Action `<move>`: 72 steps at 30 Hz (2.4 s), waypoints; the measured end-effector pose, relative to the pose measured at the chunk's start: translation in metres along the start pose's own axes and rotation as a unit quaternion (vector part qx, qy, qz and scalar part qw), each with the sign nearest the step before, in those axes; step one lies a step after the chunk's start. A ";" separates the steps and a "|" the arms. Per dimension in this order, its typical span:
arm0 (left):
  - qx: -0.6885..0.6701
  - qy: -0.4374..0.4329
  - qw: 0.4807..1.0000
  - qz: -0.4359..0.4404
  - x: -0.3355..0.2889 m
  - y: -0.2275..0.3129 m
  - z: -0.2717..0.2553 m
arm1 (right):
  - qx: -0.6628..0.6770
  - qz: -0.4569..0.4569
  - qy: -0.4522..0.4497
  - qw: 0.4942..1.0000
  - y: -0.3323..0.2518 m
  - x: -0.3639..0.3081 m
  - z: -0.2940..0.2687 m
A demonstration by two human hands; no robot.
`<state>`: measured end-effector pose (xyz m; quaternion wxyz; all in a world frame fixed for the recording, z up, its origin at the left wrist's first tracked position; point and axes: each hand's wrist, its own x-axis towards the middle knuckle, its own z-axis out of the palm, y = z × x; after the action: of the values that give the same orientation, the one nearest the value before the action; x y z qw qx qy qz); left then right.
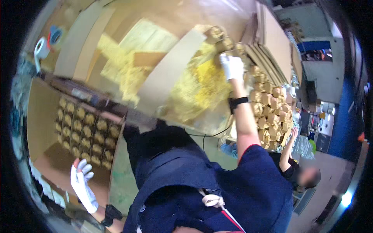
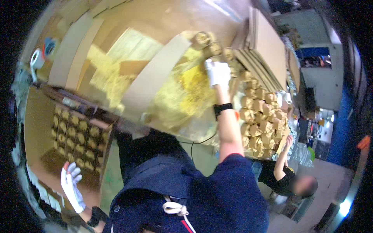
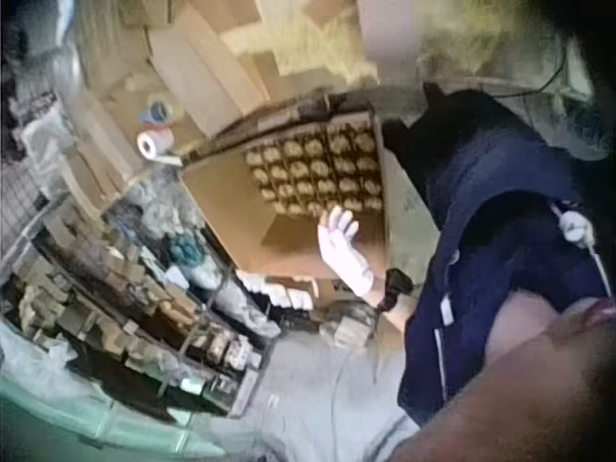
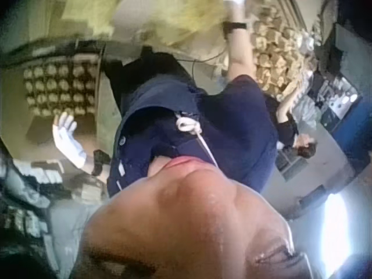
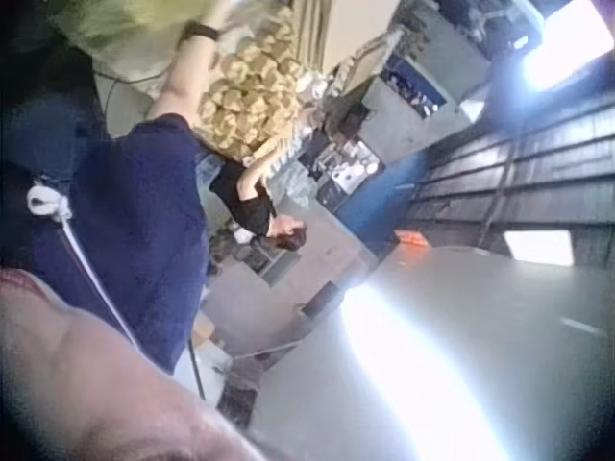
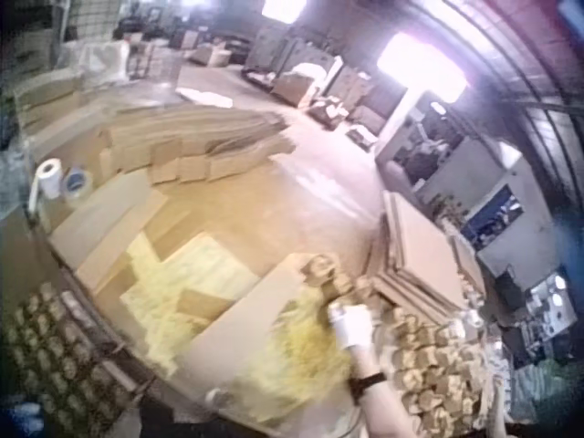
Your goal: Packaging and taping paper-wrapped items into boxes.
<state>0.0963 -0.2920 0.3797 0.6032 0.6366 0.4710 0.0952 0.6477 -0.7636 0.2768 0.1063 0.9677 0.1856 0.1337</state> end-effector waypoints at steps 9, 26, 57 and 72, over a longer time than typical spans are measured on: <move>-0.060 -0.044 0.997 -0.026 -0.033 -0.022 0.078 | 0.168 0.025 -0.166 0.971 -0.033 -0.001 -0.064; 0.447 -0.012 0.892 0.066 -0.085 -0.152 -0.040 | 0.541 -0.139 -0.677 0.478 -0.569 -0.127 -0.246; 0.370 -0.045 0.926 0.053 -0.082 -0.198 -0.067 | 0.348 -0.600 -0.471 0.546 -0.719 -0.250 -0.199; 0.391 -0.149 0.818 0.395 -0.044 -0.039 0.105 | 0.563 -0.210 -0.342 0.722 -0.271 -0.224 -0.220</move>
<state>0.1266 -0.4015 0.3393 0.2773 0.9567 0.0808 0.0370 0.2921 -0.5699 0.3660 -0.3764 0.7654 0.3765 -0.3615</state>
